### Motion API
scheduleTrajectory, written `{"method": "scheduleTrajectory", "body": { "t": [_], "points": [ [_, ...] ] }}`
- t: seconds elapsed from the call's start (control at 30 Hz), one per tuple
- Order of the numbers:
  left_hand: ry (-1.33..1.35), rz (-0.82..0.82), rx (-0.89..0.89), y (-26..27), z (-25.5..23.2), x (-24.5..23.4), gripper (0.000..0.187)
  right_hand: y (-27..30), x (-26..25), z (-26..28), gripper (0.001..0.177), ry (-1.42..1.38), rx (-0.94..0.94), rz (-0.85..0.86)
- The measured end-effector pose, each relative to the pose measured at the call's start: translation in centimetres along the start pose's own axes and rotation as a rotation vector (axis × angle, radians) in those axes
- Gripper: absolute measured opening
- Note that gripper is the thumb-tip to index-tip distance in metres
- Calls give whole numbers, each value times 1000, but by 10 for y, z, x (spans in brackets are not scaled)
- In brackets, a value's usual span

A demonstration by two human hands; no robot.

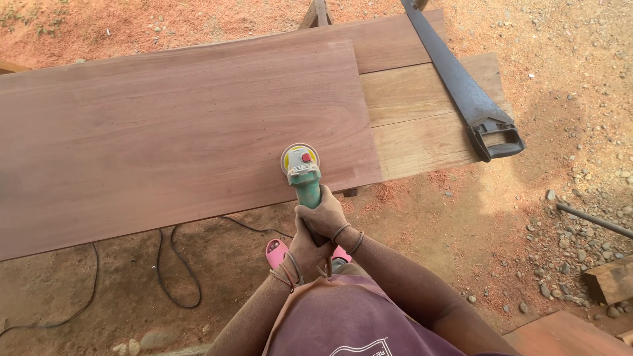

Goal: Sanding a large wooden plank with a handheld power sander.

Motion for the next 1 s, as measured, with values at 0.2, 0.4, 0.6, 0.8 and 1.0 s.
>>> {"method": "scheduleTrajectory", "body": {
  "t": [0.2,0.4,0.6,0.8,1.0],
  "points": [
    [-103,132,104,-45,0,48,109,13,-59,-39,71,-61,5,-159],
    [-248,288,-19,-72,-34,81,127,27,-109,-70,69,-141,52,-277],
    [-169,429,3,-93,-47,111,124,42,-143,-93,59,-184,25,-356],
    [-136,450,61,-81,-36,113,116,54,-133,-93,62,-199,0,-359],
    [-183,207,136,-27,-2,58,114,44,-61,-41,69,-70,-3,-211]
  ]
}}
Point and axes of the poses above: each hand's wrist, its own y-axis away from the middle knuckle, its own x-axis out of the palm, z = x × y, the point moved 5 cm from there along -y, towards the middle knuckle, and after that the axes turned 14 degrees about z, right-handed, at the moved point
